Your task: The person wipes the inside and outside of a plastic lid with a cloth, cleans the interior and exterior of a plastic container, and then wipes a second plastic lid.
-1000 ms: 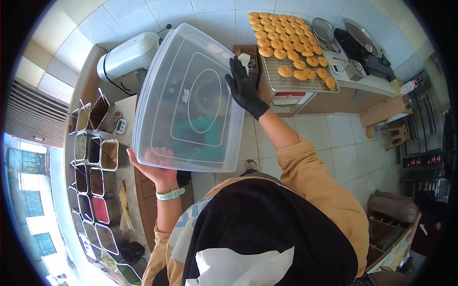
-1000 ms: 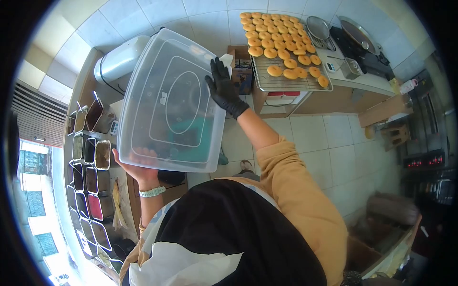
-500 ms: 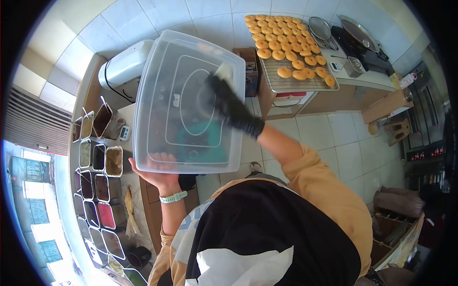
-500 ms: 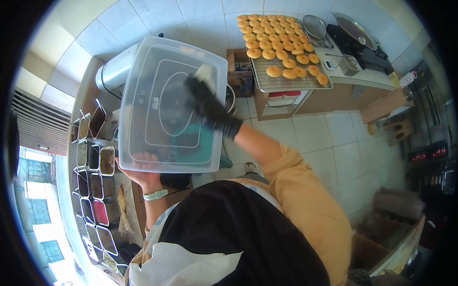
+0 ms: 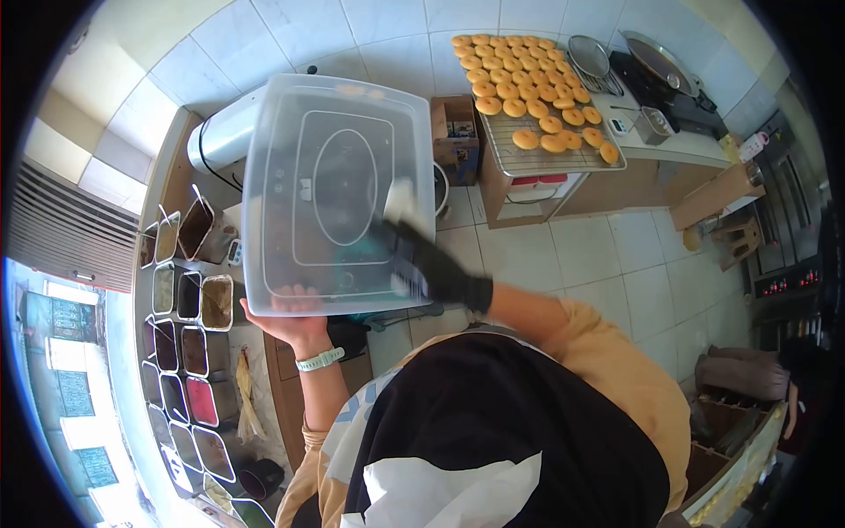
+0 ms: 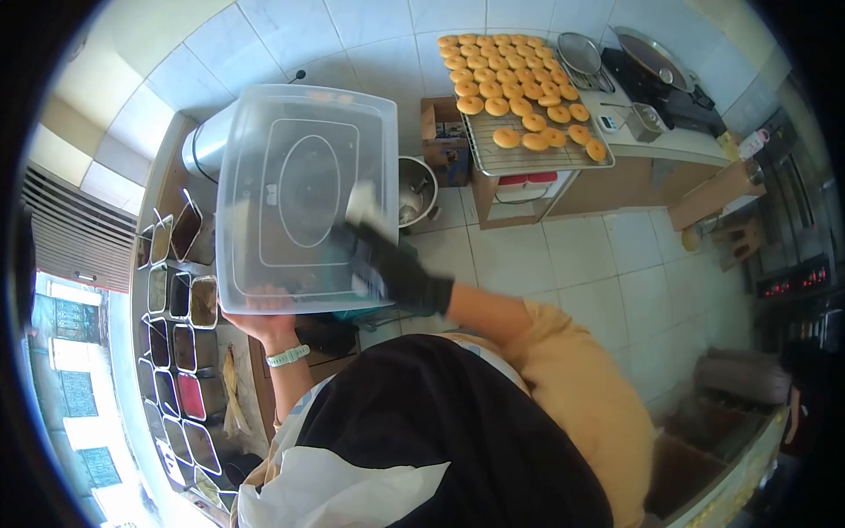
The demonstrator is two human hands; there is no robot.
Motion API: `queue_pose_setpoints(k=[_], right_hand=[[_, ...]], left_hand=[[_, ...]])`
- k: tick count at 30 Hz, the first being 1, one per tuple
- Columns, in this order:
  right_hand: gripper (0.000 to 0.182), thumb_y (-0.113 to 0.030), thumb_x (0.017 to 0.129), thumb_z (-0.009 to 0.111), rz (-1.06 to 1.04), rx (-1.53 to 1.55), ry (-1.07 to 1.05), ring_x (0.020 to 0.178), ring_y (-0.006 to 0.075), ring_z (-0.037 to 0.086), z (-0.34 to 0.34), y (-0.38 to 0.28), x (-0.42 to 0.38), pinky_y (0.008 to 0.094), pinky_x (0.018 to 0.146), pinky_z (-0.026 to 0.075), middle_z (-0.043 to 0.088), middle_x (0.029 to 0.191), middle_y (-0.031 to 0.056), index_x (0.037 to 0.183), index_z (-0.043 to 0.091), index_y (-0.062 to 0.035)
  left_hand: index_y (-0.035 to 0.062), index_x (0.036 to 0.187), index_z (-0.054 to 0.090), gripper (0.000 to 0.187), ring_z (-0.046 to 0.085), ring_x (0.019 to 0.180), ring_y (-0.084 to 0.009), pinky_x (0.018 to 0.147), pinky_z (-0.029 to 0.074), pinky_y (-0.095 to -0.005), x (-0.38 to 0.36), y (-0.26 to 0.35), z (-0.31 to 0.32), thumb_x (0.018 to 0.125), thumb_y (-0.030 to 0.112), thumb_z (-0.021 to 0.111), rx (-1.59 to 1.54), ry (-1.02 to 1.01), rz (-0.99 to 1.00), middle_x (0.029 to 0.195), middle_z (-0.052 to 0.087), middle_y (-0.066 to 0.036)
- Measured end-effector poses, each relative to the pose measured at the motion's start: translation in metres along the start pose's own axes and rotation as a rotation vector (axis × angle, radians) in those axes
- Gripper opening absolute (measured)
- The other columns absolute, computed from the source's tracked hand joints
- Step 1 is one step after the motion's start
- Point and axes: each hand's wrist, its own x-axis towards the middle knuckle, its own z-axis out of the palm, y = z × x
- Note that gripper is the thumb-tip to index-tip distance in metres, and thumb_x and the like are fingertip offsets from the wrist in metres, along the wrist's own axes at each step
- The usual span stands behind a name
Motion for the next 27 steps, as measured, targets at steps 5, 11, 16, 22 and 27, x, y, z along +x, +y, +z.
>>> queue_pose_setpoints(k=[5, 11, 16, 22, 27], right_hand=[[0.050, -0.010, 0.088, 0.045, -0.239, -0.941, -0.006, 0.134, 0.0289, 0.025, -0.031, -0.026, -0.008, 0.0426, 0.110, 0.017, 0.030, 0.142, 0.0142, 0.136, 0.033, -0.0035], [0.041, -0.013, 0.090, 0.044, -0.060, -0.610, 0.650, 0.122, 0.0338, 0.041, -0.166, 0.029, 0.065, 0.0378, 0.102, 0.031, 0.043, 0.131, 0.0236, 0.129, 0.042, -0.0003], [0.038, -0.031, 0.088, 0.047, 0.374, -0.116, 0.510, 0.085, 0.0194, 0.059, -0.221, 0.065, 0.047, 0.0321, 0.078, 0.044, 0.064, 0.096, 0.0106, 0.100, 0.062, 0.0007], [0.028, -0.015, 0.088, 0.048, 0.552, -0.053, 0.249, 0.078, 0.0107, 0.058, -0.192, -0.012, 0.038, 0.0280, 0.073, 0.046, 0.063, 0.086, 0.0024, 0.108, 0.061, -0.0027], [0.025, -0.020, 0.088, 0.053, 0.279, -0.500, 0.201, 0.069, 0.0135, 0.058, -0.177, -0.002, 0.028, 0.0266, 0.065, 0.046, 0.064, 0.081, 0.0094, 0.106, 0.064, -0.0067]], left_hand=[[0.0061, 0.093, 0.056, 0.066, 0.029, 0.034, -0.0100, 0.036, 0.026, -0.0253, -0.001, 0.009, -0.010, 0.083, 0.066, 0.031, 0.042, -0.176, -0.066, 0.043, 0.031, 0.004], [0.0137, 0.054, 0.038, 0.060, 0.025, 0.036, -0.0125, 0.038, 0.021, -0.0288, -0.006, -0.009, -0.002, 0.085, 0.065, 0.030, 0.054, -0.062, -0.263, 0.042, 0.026, 0.003], [0.0138, 0.052, 0.036, 0.061, 0.024, 0.036, -0.0137, 0.039, 0.020, -0.0303, -0.001, -0.012, -0.031, 0.085, 0.065, 0.030, 0.013, -0.164, -0.325, 0.042, 0.025, 0.002], [0.0043, 0.085, 0.059, 0.063, 0.036, 0.038, -0.0131, 0.037, 0.030, -0.0269, 0.006, -0.003, -0.016, 0.085, 0.063, 0.036, 0.134, 0.172, -0.249, 0.046, 0.037, 0.003], [0.0027, 0.102, 0.055, 0.062, 0.056, 0.073, -0.0170, 0.061, 0.045, -0.0277, 0.027, 0.002, -0.089, 0.086, 0.061, 0.040, 0.261, 0.183, -0.207, 0.086, 0.059, -0.007]])
